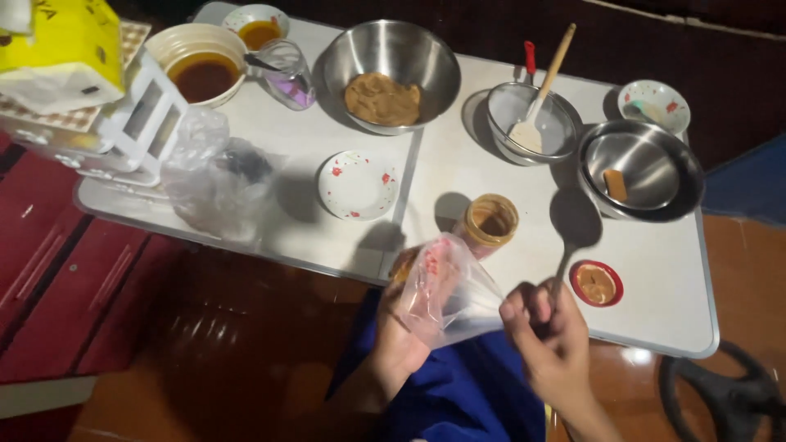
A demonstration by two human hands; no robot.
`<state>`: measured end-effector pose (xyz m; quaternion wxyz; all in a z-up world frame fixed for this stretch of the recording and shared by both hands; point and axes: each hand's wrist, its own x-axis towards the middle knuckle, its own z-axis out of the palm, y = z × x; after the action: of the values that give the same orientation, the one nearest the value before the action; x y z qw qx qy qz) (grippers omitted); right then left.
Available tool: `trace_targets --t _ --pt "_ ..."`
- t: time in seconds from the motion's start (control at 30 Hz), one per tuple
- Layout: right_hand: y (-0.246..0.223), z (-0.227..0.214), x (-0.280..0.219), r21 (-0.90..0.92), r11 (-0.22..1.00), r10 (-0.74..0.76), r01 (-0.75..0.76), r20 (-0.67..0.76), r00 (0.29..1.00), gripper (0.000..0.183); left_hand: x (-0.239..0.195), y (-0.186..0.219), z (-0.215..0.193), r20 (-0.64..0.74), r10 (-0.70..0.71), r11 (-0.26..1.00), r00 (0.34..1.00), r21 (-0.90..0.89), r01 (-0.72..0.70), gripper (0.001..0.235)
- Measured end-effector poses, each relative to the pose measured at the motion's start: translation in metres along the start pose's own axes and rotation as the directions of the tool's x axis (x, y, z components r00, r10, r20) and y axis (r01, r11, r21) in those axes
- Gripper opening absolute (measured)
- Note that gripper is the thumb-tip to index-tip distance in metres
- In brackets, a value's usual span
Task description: Transferring peanut butter from a jar into a plastic bag using a spoon.
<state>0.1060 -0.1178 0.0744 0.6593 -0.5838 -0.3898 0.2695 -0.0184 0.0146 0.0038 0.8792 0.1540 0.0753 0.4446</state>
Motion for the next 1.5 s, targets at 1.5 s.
trace_targets --t 1.5 --pt "-0.079 -0.063 -0.032 -0.315 0.863 0.404 -0.395 -0.038 0.914 0.017 -0.004 0.014 -0.051 0.061 0.2 0.881 0.978 0.424 -0.207 0.053"
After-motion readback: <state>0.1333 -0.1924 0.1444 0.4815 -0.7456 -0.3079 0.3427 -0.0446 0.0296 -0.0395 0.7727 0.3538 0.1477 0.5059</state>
